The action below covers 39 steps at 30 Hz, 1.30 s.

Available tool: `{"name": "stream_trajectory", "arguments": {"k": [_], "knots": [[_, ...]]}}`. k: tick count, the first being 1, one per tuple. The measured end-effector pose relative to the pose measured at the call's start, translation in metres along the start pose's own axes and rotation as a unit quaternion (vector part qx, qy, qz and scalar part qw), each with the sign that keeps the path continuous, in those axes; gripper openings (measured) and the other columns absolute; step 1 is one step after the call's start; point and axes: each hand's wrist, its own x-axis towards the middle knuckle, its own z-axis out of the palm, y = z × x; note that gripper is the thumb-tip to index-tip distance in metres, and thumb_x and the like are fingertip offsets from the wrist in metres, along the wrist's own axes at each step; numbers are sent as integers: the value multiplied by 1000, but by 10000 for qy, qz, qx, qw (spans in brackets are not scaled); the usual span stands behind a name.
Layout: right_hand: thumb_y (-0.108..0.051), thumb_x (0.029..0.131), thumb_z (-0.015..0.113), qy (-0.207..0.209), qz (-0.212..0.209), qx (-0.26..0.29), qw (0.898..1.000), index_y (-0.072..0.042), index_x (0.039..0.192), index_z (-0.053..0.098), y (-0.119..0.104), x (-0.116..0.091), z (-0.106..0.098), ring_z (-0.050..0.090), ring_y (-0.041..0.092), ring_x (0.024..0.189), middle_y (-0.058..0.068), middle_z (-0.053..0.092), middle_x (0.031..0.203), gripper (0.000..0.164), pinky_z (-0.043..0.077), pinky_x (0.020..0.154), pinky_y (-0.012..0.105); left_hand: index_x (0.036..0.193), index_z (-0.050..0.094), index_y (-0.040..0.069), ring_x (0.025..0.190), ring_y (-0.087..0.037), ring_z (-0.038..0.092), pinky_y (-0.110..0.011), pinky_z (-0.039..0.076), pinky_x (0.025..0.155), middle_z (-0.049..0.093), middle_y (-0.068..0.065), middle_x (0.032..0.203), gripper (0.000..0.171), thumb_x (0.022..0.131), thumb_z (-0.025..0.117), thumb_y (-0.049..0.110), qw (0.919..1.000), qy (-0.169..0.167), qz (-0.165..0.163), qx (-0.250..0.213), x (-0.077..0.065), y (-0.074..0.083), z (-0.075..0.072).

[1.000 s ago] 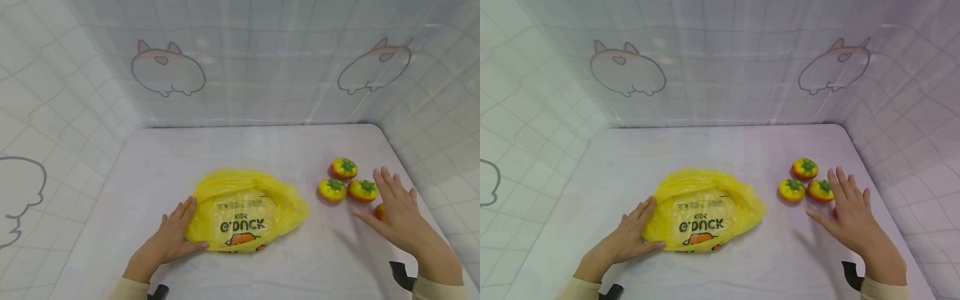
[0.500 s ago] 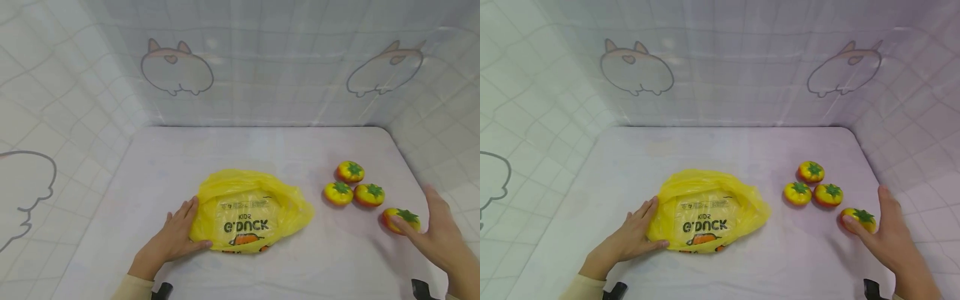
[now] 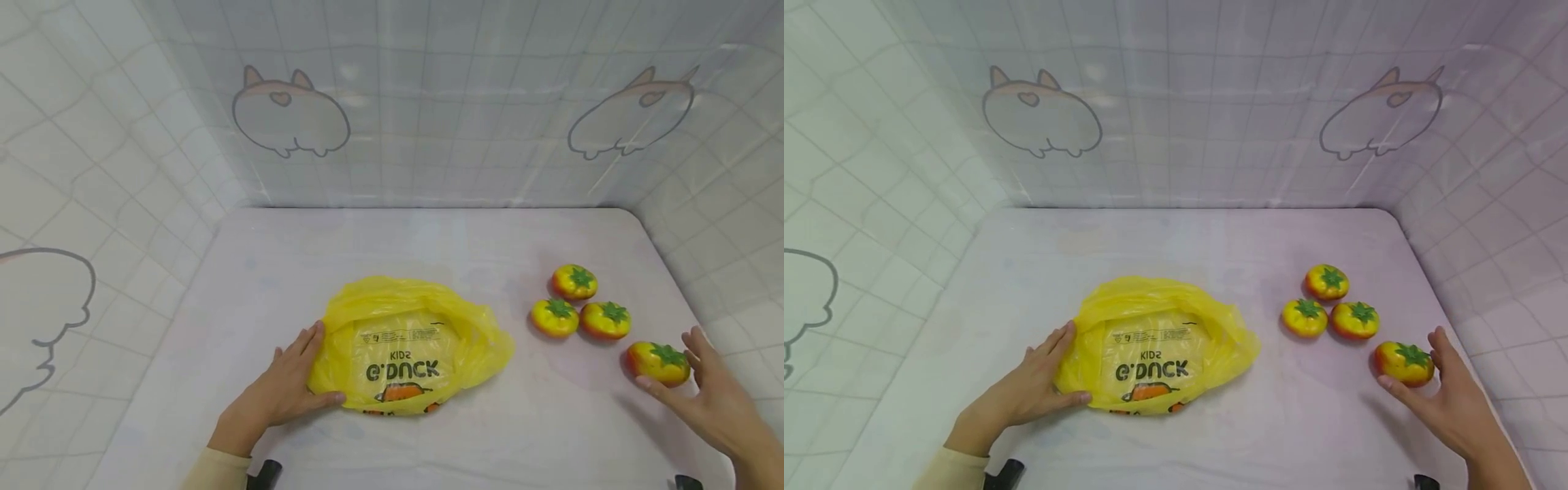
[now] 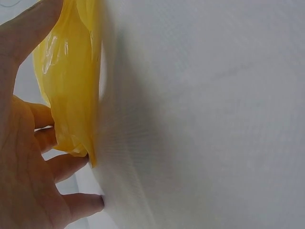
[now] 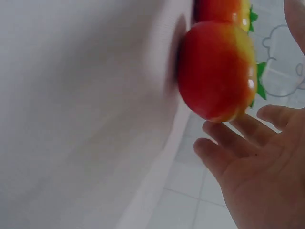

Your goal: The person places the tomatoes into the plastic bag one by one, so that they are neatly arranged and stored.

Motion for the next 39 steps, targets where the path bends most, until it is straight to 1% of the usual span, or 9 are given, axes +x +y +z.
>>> {"name": "stream_trajectory", "arguments": {"k": [2, 5, 8, 13, 16, 21, 27, 35, 39], "knots": [[-49, 96, 69, -53, 121, -30, 9999, -1, 158, -23, 0, 1, 2, 12, 73, 136, 39, -10, 162, 121, 28, 96, 82, 165, 10, 4, 155, -44, 21, -77, 22, 113, 11, -17, 172, 132, 76, 62, 86, 10000, -17, -21, -28, 0, 1, 0], [-50, 97, 68, -30, 253, 28, 9997, 0, 158, -23, 1, 2, 7, 13, 73, 136, 40, -7, 161, 120, 26, 99, 81, 165, 10, 4, 155, -43, 21, -77, 22, 113, 13, -17, 172, 131, 77, 63, 85, 10000, 0, -25, -39, 0, 1, 0], [-48, 96, 69, 69, 304, 160, 9994, 1, 158, -21, 3, 2, 13, 11, 72, 138, 42, -5, 161, 120, 21, 103, 80, 165, 11, 4, 155, -43, 22, -77, 24, 112, 13, -17, 172, 130, 77, 64, 84, 10000, 24, -8, -17, -1, 1, 0], [-50, 96, 68, 121, 419, 148, 9989, 1, 158, -21, 5, 3, 17, 10, 72, 137, 41, -5, 161, 120, 22, 102, 80, 165, 11, 4, 154, -44, 23, -78, 25, 111, 14, -17, 171, 130, 77, 65, 83, 10000, 29, -6, -16, -1, 1, -2], [-50, 96, 68, 158, 392, 123, 9990, 1, 158, -21, 6, 4, 17, 12, 73, 136, 42, -4, 161, 120, 21, 103, 81, 165, 10, 5, 154, -44, 22, -77, 24, 112, 13, -17, 172, 130, 77, 64, 84, 10000, -32, -64, -17, -1, 2, -3], [-51, 96, 68, 207, 284, -18, 9994, 1, 159, -19, 9, 5, 18, 15, 72, 136, 43, 2, 160, 119, 19, 104, 81, 165, 11, 4, 154, -45, 23, -77, 24, 112, 14, -18, 171, 130, 77, 64, 84, 10000, -16, -36, 18, 0, 2, -3], [-56, 96, 65, 95, 373, -173, 9991, 4, 159, -17, 10, 8, 18, 14, 69, 138, 43, 3, 160, 119, 19, 103, 82, 165, 10, 5, 155, -43, 21, -77, 22, 113, 12, -15, 172, 131, 76, 64, 85, 9999, -68, -80, -29, 1, 1, -1], [-57, 96, 65, 184, 375, -354, 9985, 5, 159, -14, 10, 10, 19, 19, 67, 136, 42, 9, 159, 119, 17, 105, 82, 166, 9, 7, 155, -43, 21, -76, 22, 113, 11, -15, 172, 132, 75, 63, 86, 9998, -121, -135, -39, 2, 1, -1], [-58, 96, 64, 166, 451, -445, 9979, 6, 158, -14, 11, 10, 17, 21, 67, 135, 42, 11, 158, 119, 21, 104, 81, 166, 9, 6, 155, -42, 22, -76, 23, 113, 12, -16, 172, 132, 76, 62, 87, 9999, -96, -131, 9, 2, 1, 0]]}}
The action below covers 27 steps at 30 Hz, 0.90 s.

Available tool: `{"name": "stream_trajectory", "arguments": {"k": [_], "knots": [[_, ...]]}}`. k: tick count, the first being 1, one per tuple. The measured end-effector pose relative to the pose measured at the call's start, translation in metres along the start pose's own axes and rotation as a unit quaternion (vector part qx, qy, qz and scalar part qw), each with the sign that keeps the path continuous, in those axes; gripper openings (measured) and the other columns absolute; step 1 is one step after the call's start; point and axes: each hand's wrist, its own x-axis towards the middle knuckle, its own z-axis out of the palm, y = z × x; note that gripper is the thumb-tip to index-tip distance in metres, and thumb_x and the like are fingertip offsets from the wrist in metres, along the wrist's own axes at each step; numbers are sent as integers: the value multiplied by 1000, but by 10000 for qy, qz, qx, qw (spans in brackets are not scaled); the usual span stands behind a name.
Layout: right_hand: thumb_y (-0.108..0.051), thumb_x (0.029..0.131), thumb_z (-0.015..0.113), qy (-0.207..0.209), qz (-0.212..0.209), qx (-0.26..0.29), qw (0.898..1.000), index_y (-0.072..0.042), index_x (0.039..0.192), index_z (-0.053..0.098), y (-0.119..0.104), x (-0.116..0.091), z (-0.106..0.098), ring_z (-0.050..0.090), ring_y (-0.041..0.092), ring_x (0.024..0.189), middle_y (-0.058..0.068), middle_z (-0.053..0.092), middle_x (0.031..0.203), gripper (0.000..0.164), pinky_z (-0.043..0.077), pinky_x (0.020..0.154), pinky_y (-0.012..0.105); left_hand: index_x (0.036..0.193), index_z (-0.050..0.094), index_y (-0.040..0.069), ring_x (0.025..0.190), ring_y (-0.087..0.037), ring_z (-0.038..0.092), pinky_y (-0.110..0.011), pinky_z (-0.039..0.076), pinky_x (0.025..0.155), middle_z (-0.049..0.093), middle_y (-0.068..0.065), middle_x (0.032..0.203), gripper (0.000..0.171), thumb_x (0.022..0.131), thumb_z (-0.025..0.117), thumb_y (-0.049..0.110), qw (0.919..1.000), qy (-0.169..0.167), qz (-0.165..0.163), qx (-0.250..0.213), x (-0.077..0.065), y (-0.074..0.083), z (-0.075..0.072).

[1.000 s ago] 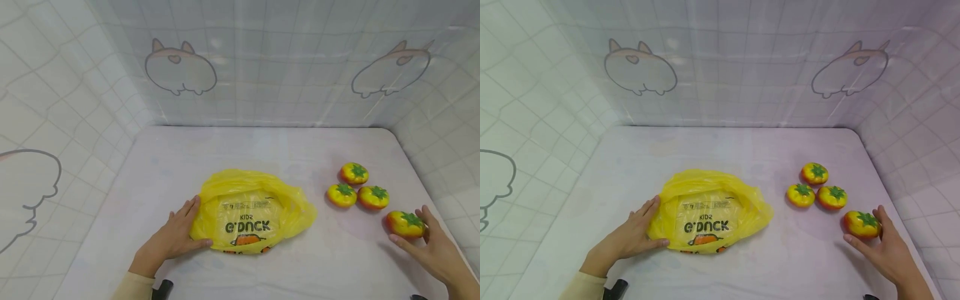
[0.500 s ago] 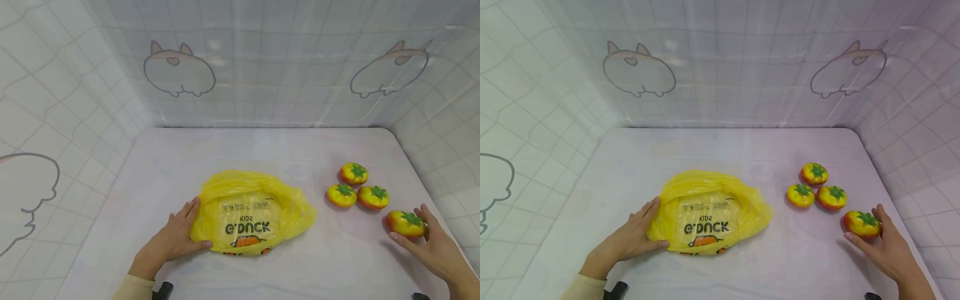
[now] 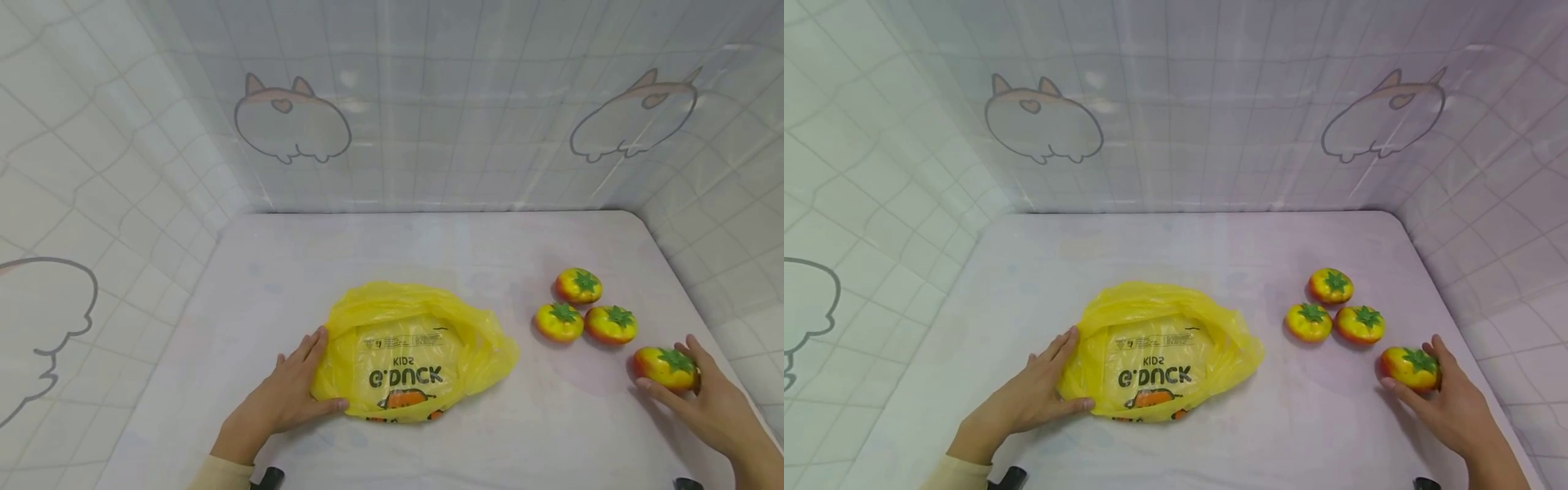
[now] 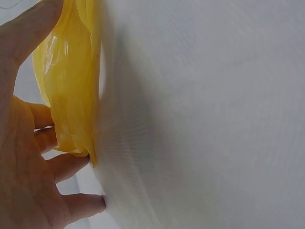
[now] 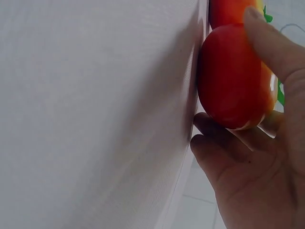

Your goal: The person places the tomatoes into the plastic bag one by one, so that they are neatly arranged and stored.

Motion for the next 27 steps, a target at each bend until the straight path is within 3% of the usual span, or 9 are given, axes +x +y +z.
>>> {"name": "stream_trajectory", "arguments": {"k": [7, 16, 22, 27], "knots": [[-59, 96, 64, 41, 0, -201, 9998, 9, 159, -6, 0, 0, 0, 29, 66, 129, 44, 19, 155, 116, 33, 99, 79, 165, 11, 5, 154, -43, 24, -76, 26, 112, 13, -16, 172, 131, 76, 63, 86, 9999, 118, 91, 64, -1, 0, 1], [-57, 96, 65, 194, -117, -345, 9991, 10, 159, 1, 0, -2, -5, 36, 61, 115, 45, 26, 150, 112, 39, 94, 78, 165, 14, 4, 154, -43, 25, -77, 28, 110, 14, -16, 172, 130, 77, 63, 85, 9995, 224, 164, 148, -2, 1, 2], [-47, 96, 71, 609, -395, -297, 9969, 8, 160, 8, -7, -9, -13, 38, 61, 111, 45, 29, 148, 105, 41, 92, 77, 165, 13, 4, 154, -43, 25, -77, 28, 110, 14, -16, 172, 129, 77, 66, 83, 9995, 198, 165, 157, -2, 2, 1], [-43, 96, 72, 937, -429, -214, 9944, 5, 162, 9, -24, -13, -21, 38, 64, 121, 43, 26, 154, 103, 38, 95, 78, 165, 12, 4, 154, -44, 24, -78, 27, 110, 13, -16, 172, 129, 78, 65, 82, 9997, 139, 168, 132, -2, 1, -1]]}}
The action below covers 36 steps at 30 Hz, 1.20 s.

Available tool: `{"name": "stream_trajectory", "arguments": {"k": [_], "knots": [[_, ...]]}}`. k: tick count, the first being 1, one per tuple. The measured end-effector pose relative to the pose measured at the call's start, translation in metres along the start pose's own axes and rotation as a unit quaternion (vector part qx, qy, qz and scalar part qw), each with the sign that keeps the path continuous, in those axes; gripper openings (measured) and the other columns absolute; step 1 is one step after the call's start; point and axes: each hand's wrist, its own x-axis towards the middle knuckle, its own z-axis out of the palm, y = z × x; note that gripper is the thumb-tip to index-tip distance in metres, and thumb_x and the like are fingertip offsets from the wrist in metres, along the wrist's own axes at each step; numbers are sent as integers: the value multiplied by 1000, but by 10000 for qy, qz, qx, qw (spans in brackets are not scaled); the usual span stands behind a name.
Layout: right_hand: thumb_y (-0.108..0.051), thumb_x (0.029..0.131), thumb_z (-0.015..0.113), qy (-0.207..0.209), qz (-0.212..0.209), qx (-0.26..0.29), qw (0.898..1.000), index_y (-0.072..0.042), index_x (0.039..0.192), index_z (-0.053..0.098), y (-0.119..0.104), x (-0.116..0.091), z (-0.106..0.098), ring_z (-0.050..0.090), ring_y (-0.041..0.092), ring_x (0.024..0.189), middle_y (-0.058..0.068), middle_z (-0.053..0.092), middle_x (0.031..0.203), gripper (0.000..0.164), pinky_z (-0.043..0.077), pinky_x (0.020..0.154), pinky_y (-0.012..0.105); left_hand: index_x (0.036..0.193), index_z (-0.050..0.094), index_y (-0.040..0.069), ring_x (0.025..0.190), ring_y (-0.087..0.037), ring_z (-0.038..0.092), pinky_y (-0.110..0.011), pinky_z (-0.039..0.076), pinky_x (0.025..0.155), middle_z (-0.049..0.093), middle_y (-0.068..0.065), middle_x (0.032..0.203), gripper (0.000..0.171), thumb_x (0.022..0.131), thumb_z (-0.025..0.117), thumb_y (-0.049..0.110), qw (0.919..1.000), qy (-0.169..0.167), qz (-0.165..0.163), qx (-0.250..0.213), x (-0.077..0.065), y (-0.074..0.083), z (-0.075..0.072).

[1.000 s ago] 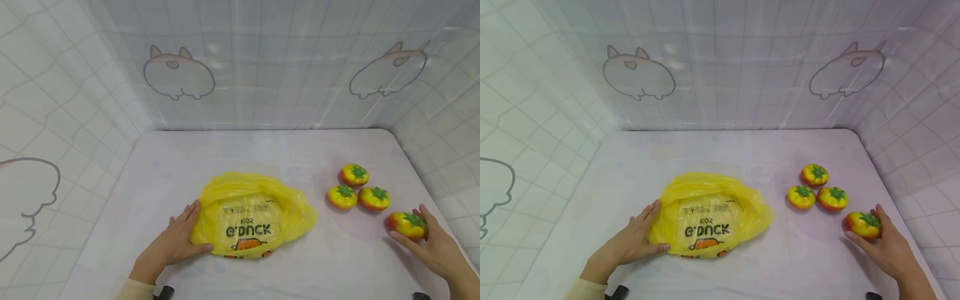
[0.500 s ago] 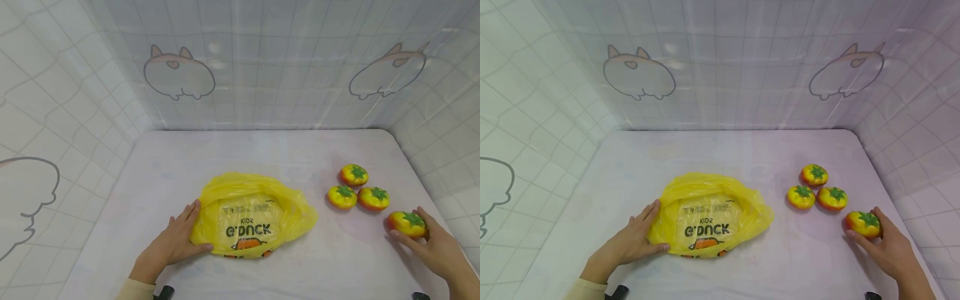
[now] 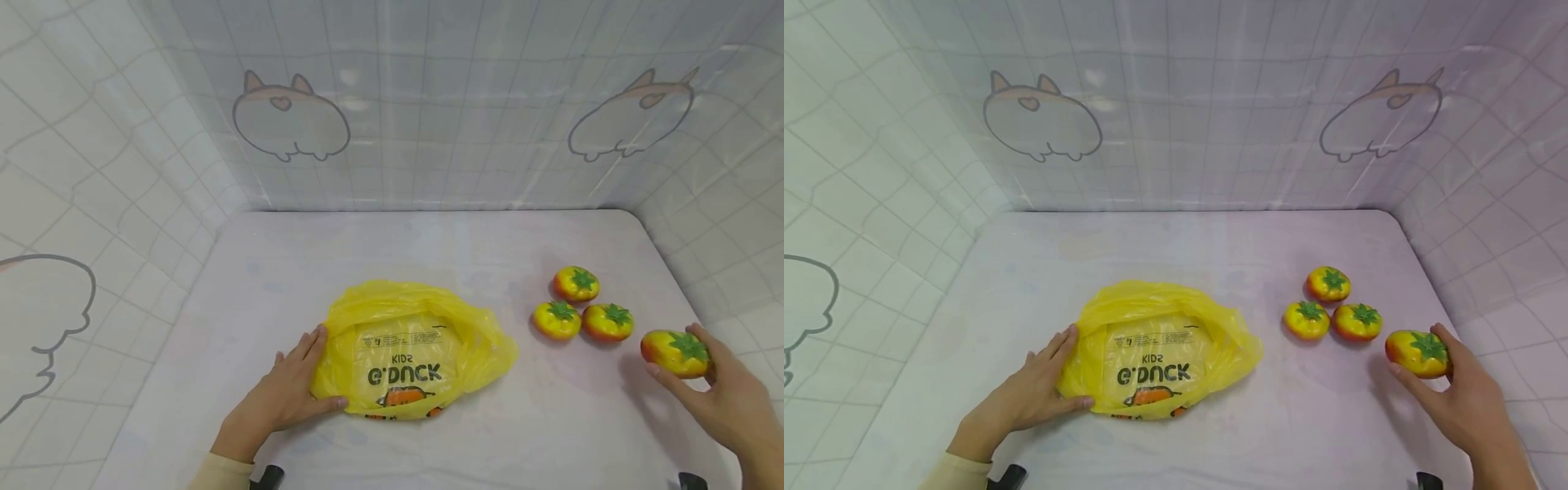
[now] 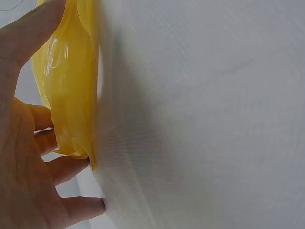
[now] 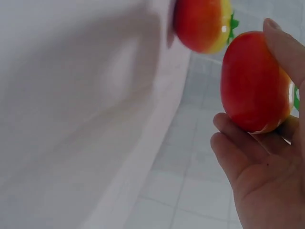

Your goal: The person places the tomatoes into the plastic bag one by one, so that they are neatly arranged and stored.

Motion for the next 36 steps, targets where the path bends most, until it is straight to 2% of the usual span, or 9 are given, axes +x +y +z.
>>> {"name": "stream_trajectory", "arguments": {"k": [11, 14, 16, 18, 23, 28, 30, 33, 36], "knots": [[-34, 93, 78, 403, -342, 328, 9981, 2, 163, 14, -31, -1, -9, 38, 63, 131, 38, 26, 159, 101, 35, 99, 75, 165, 11, 5, 153, -43, 26, -78, 27, 109, 14, -17, 171, 130, 77, 65, 84, 10000, -19, -38, -13, 1, -4, -1], [-32, 91, 80, 629, -655, 377, 9951, -1, 163, 19, -39, -1, -12, 42, 61, 129, 36, 31, 158, 99, 34, 119, 39, 165, 11, 6, 154, -43, 25, -78, 27, 109, 14, -16, 172, 130, 77, 65, 84, 10000, -49, -52, -49, 1, -3, -1], [-29, 89, 83, 831, -937, 414, 9913, -4, 163, 23, -44, 0, -15, 45, 60, 128, 33, 36, 157, 98, 21, 113, 11, 165, 11, 6, 154, -43, 25, -78, 27, 110, 14, -16, 172, 130, 77, 65, 84, 9999, -63, -58, -81, 1, -2, -1], [-26, 87, 84, 996, -1243, 506, 9859, -6, 162, 27, -49, 2, -18, 47, 60, 126, 32, 39, 156, 97, 8, 97, -3, 165, 11, 5, 153, -44, 26, -78, 27, 110, 14, -17, 171, 130, 76, 65, 84, 9999, -43, -39, -93, 1, -1, -1], [-17, 81, 89, 1119, -1873, 891, 9718, -12, 161, 34, -67, 7, -20, 49, 52, 130, 28, 47, 152, 98, 17, 94, -7, 165, 12, 5, 153, -44, 27, -78, 28, 109, 15, -17, 171, 130, 76, 64, 84, 10000, 18, 3, -59, 1, -1, 0], [-14, 76, 93, 1042, -2239, 1144, 9622, -15, 160, 37, -86, 12, -18, 46, 17, 141, 24, 51, 151, 101, 23, 94, -8, 165, 12, 5, 153, -43, 27, -77, 29, 110, 14, -16, 172, 130, 76, 64, 85, 10000, 71, 32, -2, 1, -2, 1], [-14, 75, 93, 993, -2354, 1220, 9591, -16, 161, 37, -93, 14, -16, 42, 0, 140, 23, 50, 152, 103, 24, 95, -7, 165, 12, 6, 153, -43, 26, -77, 28, 110, 14, -15, 172, 131, 76, 64, 85, 10000, 55, 18, -9, 1, -2, 1], [-12, 71, 95, 978, -2576, 1300, 9525, -17, 160, 38, -104, 16, -14, 40, -13, 132, 20, 52, 151, 105, 26, 95, -7, 166, 10, 6, 154, -43, 25, -77, 27, 110, 12, -15, 172, 131, 76, 64, 85, 10000, -12, -4, -13, 0, -2, 2], [-11, 71, 95, 919, -2719, 1353, 9483, -16, 159, 40, -117, 18, -10, 47, -1, 128, 18, 53, 150, 105, 26, 97, -6, 166, 11, 6, 154, -43, 25, -77, 27, 110, 11, -14, 172, 130, 77, 65, 84, 10000, -37, -8, -7, -1, -2, 1]]}}
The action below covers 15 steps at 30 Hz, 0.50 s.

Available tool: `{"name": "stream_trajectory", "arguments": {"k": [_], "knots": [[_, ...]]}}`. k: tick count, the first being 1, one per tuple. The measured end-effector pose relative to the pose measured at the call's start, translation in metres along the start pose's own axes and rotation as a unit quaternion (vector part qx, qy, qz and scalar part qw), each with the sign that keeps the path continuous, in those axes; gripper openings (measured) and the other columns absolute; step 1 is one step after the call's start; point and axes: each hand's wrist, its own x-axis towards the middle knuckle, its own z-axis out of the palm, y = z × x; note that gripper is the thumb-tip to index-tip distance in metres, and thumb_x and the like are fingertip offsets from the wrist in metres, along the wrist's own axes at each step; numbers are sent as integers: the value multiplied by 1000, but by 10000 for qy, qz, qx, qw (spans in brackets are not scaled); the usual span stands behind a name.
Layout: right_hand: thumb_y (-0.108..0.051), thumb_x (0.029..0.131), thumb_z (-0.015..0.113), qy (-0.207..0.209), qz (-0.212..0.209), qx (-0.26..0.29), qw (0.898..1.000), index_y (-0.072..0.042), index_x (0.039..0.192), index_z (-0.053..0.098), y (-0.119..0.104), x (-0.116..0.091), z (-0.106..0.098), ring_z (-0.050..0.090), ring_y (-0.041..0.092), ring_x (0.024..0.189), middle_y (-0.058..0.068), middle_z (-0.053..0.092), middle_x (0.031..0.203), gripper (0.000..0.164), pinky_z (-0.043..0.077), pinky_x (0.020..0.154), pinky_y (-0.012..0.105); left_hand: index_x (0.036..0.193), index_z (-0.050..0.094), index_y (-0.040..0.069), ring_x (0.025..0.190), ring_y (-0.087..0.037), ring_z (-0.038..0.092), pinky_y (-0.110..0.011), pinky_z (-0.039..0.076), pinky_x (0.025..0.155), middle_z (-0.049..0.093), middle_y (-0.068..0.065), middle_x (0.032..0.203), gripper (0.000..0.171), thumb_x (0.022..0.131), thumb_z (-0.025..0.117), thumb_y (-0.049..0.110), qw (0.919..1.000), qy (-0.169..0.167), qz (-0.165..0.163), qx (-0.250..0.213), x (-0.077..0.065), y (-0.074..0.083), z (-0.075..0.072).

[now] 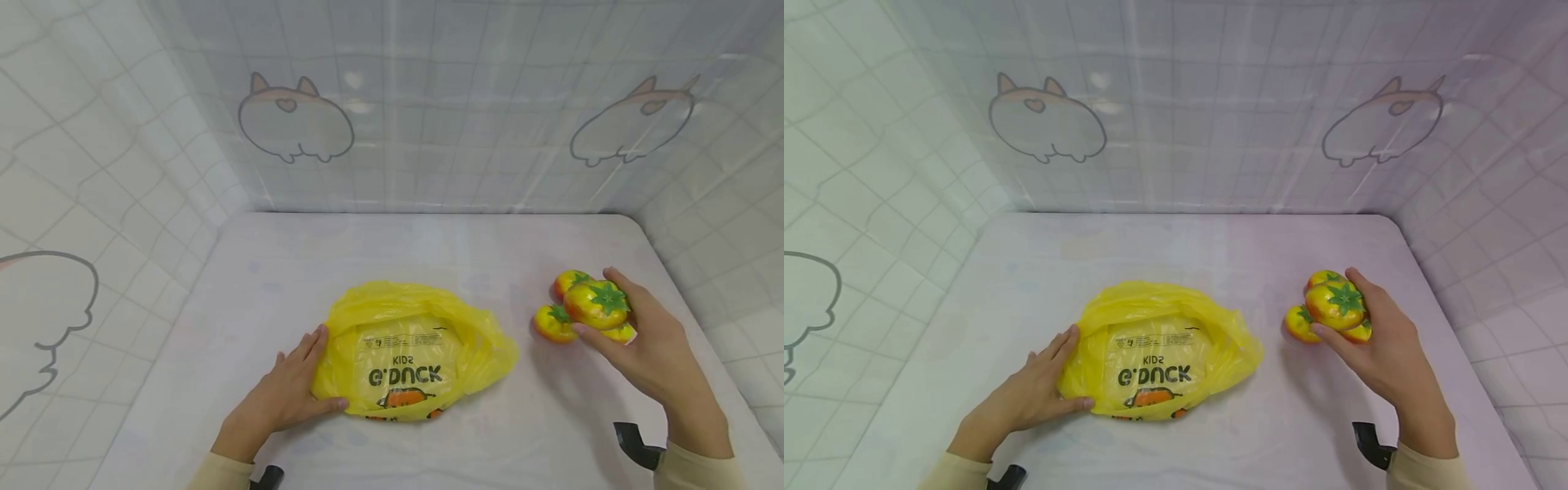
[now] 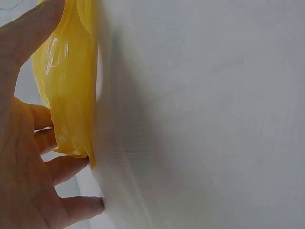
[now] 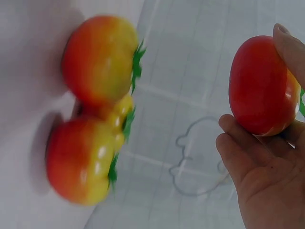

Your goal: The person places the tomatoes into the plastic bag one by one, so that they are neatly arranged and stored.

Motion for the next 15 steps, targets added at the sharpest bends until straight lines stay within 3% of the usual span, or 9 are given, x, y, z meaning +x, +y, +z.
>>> {"name": "stream_trajectory", "arguments": {"k": [5, 12, 15], "knots": [[-12, 71, 95, -75, -107, 130, 9998, -15, 158, 43, -16, 10, 14, 55, 29, 115, 17, 57, 144, 102, 26, 97, -5, 165, 13, 5, 153, -44, 27, -77, 29, 110, 14, -15, 172, 128, 78, 67, 81, 10000, 45, 17, 22, -1, 2, -2], [-19, 75, 93, -271, -312, 285, 9987, -18, 158, 42, -38, 23, 33, 57, 27, 117, 12, 58, 142, 98, 28, 97, -1, 165, 13, 4, 153, -44, 27, -77, 30, 109, 14, -16, 172, 129, 77, 67, 81, 10000, 30, -4, 54, -1, 3, -3], [-24, 78, 92, -380, -262, 341, 9984, -21, 159, 40, -45, 28, 41, 57, 30, 124, 10, 55, 148, 97, 39, 106, 14, 165, 13, 4, 153, -44, 27, -77, 30, 109, 14, -16, 172, 128, 78, 67, 81, 10000, 21, 22, 88, 0, 3, -4]]}}
